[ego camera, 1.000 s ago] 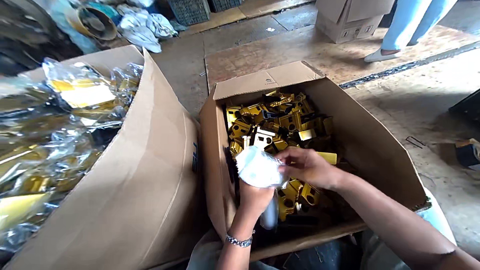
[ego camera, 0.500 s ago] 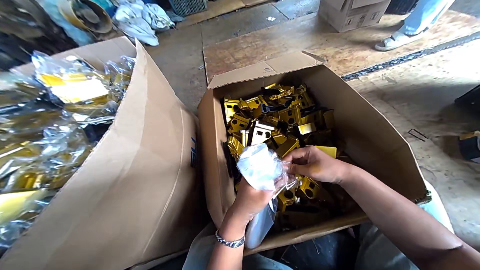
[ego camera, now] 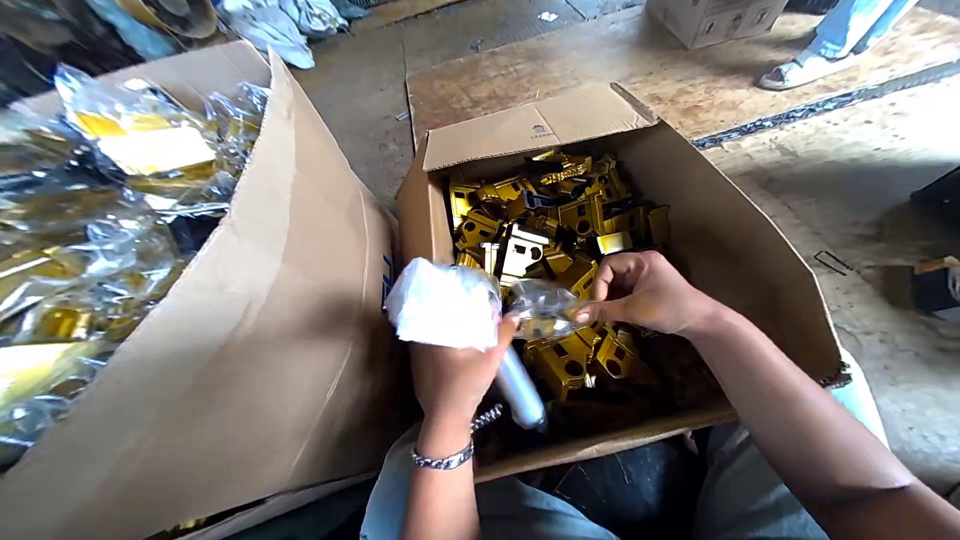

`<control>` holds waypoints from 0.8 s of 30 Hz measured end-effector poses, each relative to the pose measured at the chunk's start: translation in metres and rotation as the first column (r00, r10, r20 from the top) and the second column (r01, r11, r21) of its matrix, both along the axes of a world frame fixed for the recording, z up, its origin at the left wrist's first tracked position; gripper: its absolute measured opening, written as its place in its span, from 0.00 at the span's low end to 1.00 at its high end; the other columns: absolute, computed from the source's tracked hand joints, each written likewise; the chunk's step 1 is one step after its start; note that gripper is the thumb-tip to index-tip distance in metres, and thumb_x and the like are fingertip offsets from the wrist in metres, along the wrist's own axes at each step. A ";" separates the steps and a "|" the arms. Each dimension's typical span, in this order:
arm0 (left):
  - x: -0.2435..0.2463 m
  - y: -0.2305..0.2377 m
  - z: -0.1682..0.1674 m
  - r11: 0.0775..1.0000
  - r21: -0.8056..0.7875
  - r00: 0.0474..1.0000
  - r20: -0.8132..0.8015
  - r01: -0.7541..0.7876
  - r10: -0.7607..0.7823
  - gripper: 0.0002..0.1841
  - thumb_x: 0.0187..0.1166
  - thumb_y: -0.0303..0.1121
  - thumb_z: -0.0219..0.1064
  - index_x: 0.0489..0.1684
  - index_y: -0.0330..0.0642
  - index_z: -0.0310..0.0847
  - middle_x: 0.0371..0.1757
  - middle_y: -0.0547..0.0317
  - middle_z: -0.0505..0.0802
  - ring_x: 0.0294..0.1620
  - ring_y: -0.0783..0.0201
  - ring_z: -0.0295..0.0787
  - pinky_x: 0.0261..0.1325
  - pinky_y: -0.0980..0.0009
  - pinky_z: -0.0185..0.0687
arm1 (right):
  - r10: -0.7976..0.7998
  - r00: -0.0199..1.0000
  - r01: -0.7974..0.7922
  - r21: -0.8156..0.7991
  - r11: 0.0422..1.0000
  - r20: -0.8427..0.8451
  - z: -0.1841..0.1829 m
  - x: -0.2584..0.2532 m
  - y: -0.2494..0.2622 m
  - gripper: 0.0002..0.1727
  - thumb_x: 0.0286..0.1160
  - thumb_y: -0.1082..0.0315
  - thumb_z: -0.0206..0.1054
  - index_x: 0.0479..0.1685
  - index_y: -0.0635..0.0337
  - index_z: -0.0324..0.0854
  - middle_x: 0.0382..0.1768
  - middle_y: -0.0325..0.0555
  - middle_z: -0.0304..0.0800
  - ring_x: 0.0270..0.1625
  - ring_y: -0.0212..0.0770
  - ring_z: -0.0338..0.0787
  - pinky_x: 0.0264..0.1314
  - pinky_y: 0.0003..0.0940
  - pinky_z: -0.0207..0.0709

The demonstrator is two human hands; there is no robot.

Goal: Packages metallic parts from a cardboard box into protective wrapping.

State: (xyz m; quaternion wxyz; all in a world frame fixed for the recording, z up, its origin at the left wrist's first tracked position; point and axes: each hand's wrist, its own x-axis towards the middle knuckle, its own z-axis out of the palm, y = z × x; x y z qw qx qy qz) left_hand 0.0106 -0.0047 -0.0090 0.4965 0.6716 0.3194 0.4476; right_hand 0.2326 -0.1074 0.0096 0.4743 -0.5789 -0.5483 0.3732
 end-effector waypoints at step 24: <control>0.006 0.002 -0.003 0.845 0.426 0.924 -0.048 -0.324 0.379 0.28 0.50 0.26 0.82 0.46 0.10 0.80 0.42 0.35 0.93 0.47 0.70 0.92 0.58 0.78 0.83 | -0.311 0.944 0.323 0.115 0.939 -0.107 0.010 0.002 -0.038 0.32 0.65 0.66 0.75 0.71 0.61 0.68 0.54 0.36 0.89 0.53 0.24 0.91 0.56 0.24 0.89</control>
